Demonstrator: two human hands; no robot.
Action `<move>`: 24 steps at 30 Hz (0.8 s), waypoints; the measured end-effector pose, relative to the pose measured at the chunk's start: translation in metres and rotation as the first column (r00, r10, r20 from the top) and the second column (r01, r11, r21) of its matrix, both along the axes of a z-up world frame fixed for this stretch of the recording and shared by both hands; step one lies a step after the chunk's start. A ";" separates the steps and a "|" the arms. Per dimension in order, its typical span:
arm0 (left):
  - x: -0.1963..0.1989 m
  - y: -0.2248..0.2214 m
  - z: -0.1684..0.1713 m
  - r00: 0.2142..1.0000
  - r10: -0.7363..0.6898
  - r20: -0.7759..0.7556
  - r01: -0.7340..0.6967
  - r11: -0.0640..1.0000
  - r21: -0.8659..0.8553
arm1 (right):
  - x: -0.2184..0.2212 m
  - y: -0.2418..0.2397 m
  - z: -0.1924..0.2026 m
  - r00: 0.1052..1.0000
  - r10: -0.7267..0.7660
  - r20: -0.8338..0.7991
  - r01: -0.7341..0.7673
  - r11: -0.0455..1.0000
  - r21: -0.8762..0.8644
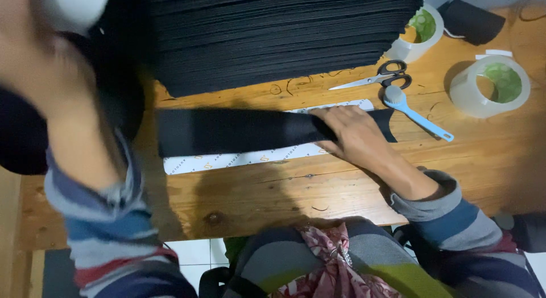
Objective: Applying adhesive to black strips and assembling them onto a template
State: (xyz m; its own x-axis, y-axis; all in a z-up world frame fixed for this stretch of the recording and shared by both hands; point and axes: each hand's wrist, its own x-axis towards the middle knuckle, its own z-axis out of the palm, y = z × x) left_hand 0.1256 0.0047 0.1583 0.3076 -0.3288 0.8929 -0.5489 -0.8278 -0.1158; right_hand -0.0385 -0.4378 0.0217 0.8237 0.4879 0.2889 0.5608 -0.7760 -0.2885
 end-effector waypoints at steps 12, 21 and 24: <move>-0.168 -0.047 -0.045 0.932 -0.259 -0.253 0.078 0.825 -0.559 | -0.002 -0.007 0.019 0.974 -0.218 0.064 0.205 0.963 0.175; -0.192 0.005 -0.150 0.888 -0.197 -0.415 -0.154 0.724 -0.672 | 0.003 -0.009 0.012 0.951 -0.310 0.019 0.301 0.934 0.193; -0.197 0.009 -0.160 0.893 -0.194 -0.407 -0.152 0.719 -0.678 | 0.004 -0.006 0.015 0.950 -0.311 0.003 0.307 0.938 0.163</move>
